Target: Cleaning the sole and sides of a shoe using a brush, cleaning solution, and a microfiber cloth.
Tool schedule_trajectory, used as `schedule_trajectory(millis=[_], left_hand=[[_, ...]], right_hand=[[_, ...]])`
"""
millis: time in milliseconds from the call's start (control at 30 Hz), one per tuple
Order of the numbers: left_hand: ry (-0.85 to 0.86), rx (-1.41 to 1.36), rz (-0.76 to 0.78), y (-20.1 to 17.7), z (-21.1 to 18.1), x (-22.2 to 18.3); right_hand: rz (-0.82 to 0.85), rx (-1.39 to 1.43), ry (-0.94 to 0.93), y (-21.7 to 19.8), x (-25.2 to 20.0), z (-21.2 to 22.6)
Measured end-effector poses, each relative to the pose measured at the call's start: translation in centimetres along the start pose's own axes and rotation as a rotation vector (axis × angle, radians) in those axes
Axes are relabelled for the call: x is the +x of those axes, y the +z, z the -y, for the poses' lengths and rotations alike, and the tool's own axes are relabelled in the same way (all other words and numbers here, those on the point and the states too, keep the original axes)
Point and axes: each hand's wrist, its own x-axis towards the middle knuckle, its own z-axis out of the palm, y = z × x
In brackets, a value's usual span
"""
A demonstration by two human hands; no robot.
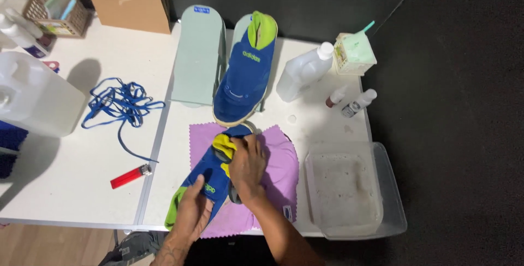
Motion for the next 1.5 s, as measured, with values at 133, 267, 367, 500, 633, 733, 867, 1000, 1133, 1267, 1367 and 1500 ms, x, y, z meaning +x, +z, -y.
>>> schedule_trajectory(millis=[133,267,367,500,633,733,867,1000,1133,1267,1367,1500], left_hand=[[0.044,0.010,0.039,-2.1,1.0,1.3],[0.058,0.041,0.064,-2.5,1.0,1.7],[0.064,0.082,0.067,-3.3,1.4,2.2],[0.240,0.267,0.057,-5.1,3.7,4.4],[0.671,1.224,-0.093,-6.5,3.6,4.2],[1.209,1.730,-0.146,-6.8,2.5,3.2],[0.713,1.718,-0.122,-7.0,1.7,2.4],[0.375,1.583,-0.272,-6.3,0.9,2.9],[0.244,1.233,-0.232,-3.1,-2.7,1.4],[0.155,1.078,-0.159,-2.7,-4.3,2.2],[0.332,1.198,-0.109,-2.9,-4.8,3.1],[0.416,1.381,-0.157,-2.1,-5.5,3.8]], right_hand=[[-0.164,-0.054,-0.107,-2.0,-1.6,0.7],[-0.007,0.188,-0.279,-4.3,-4.7,1.6],[0.006,0.266,-0.348,-4.3,-6.7,0.6],[0.016,0.351,-0.357,-4.3,-6.6,-0.6],[-0.030,0.360,-0.359,-2.9,-5.8,-2.0],[0.040,0.891,0.056,-2.0,-6.1,-3.2],[-0.006,1.250,0.724,-4.0,-7.3,-4.0],[-0.102,1.266,1.016,1.1,-11.2,-7.2],[0.351,1.598,0.055,-5.7,-10.6,-3.2],[0.720,1.006,-0.408,-7.6,-10.7,0.1],[0.810,0.805,-0.408,-6.5,-10.0,1.8],[0.863,0.515,-0.256,-7.0,-7.4,4.3]])
